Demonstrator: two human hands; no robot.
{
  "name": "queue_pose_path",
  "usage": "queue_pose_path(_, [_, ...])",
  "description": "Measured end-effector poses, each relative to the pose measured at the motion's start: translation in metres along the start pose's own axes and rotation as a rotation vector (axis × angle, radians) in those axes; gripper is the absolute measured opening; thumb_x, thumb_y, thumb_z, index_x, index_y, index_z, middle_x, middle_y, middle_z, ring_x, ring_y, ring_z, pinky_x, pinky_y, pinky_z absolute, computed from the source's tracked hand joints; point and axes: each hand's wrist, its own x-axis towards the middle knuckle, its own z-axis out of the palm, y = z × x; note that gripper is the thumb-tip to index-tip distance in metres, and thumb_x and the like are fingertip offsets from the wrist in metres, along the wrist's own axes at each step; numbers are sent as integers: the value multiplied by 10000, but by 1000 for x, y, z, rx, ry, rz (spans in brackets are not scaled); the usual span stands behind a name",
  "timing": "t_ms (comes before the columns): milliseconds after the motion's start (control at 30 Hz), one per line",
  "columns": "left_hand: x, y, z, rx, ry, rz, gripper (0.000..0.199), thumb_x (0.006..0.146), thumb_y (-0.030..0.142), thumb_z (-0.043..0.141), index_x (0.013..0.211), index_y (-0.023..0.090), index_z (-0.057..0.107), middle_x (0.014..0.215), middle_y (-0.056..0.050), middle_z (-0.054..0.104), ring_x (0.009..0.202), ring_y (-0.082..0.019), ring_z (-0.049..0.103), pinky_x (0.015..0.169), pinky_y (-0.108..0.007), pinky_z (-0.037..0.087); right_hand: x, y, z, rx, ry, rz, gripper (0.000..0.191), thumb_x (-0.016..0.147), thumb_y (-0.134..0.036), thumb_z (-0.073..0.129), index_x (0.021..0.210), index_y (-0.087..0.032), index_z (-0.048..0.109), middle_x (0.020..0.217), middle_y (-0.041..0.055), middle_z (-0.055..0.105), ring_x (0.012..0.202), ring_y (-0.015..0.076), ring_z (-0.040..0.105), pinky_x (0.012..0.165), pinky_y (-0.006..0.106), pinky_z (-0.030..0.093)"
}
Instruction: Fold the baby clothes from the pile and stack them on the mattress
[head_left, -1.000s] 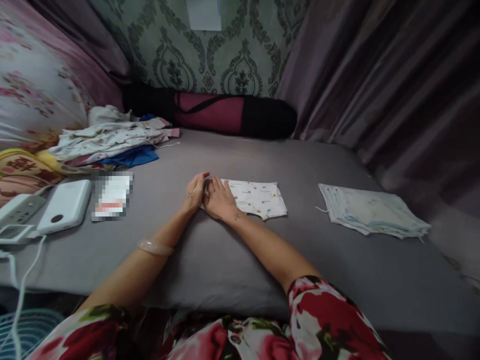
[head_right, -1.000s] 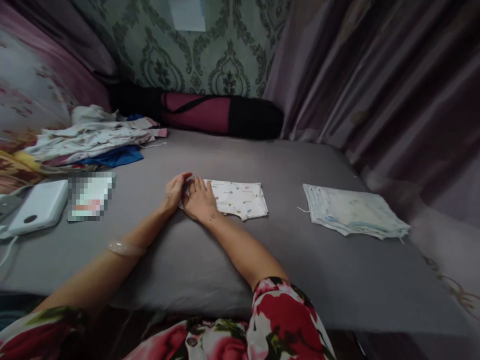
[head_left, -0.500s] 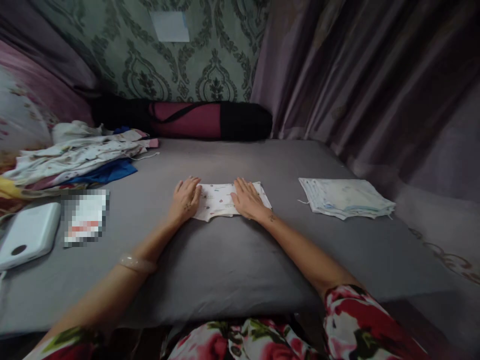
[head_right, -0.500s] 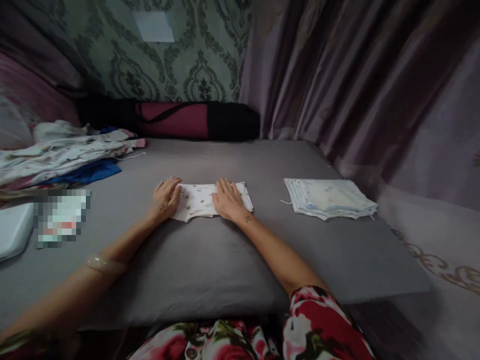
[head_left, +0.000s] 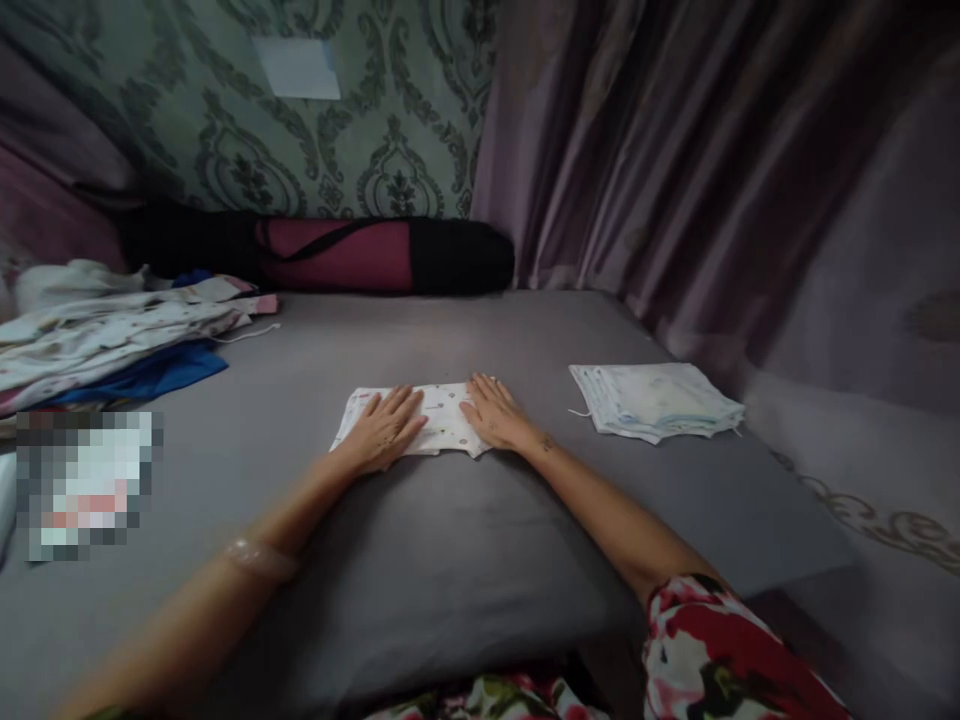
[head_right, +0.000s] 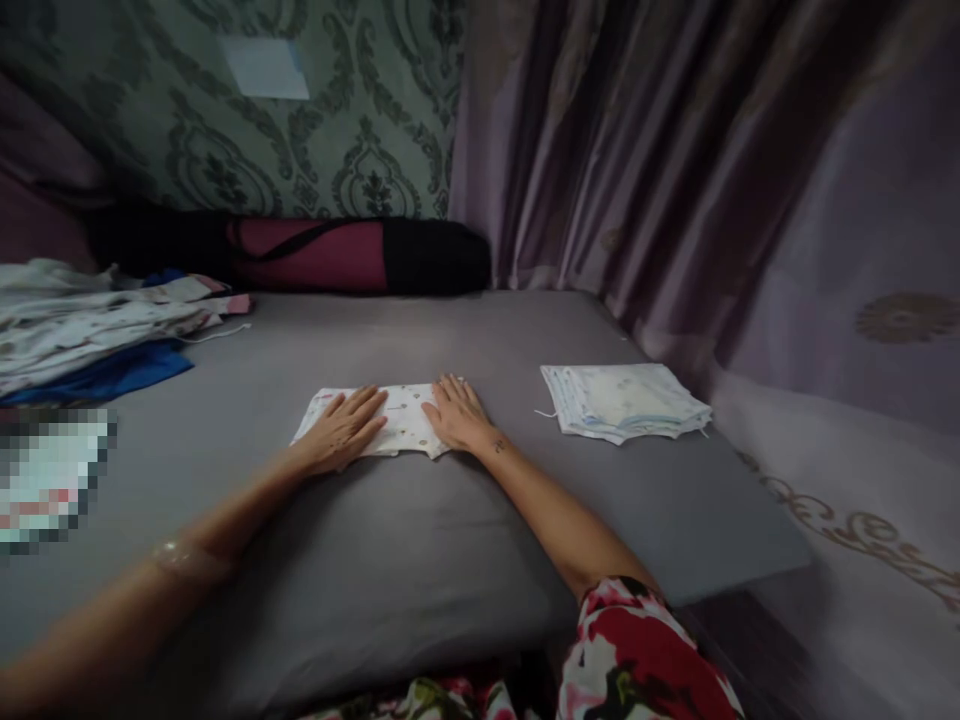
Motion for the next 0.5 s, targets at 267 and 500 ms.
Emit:
queue_pose_path(267, [-7, -21, 5, 61, 54, -134, 660, 922, 505, 222, 1429, 122, 401, 1515, -157, 361, 1434, -307, 251, 1146, -539, 190, -9, 11, 2, 57, 23, 20, 622, 975, -423, 320, 1464, -39, 333, 1543, 179, 293, 1448, 257, 207, 1175, 400, 180])
queue_pose_path(500, [-16, -44, -17, -20, 155, -415, 641, 822, 553, 382, 1242, 95, 541, 1180, -218, 621, 1119, -353, 576, 897, -434, 462, -24, 20, -30, 116, 86, 342, 358, 942, -289, 382, 1176, -163, 622, 1183, 130, 662, 1094, 219, 602, 904, 304, 434])
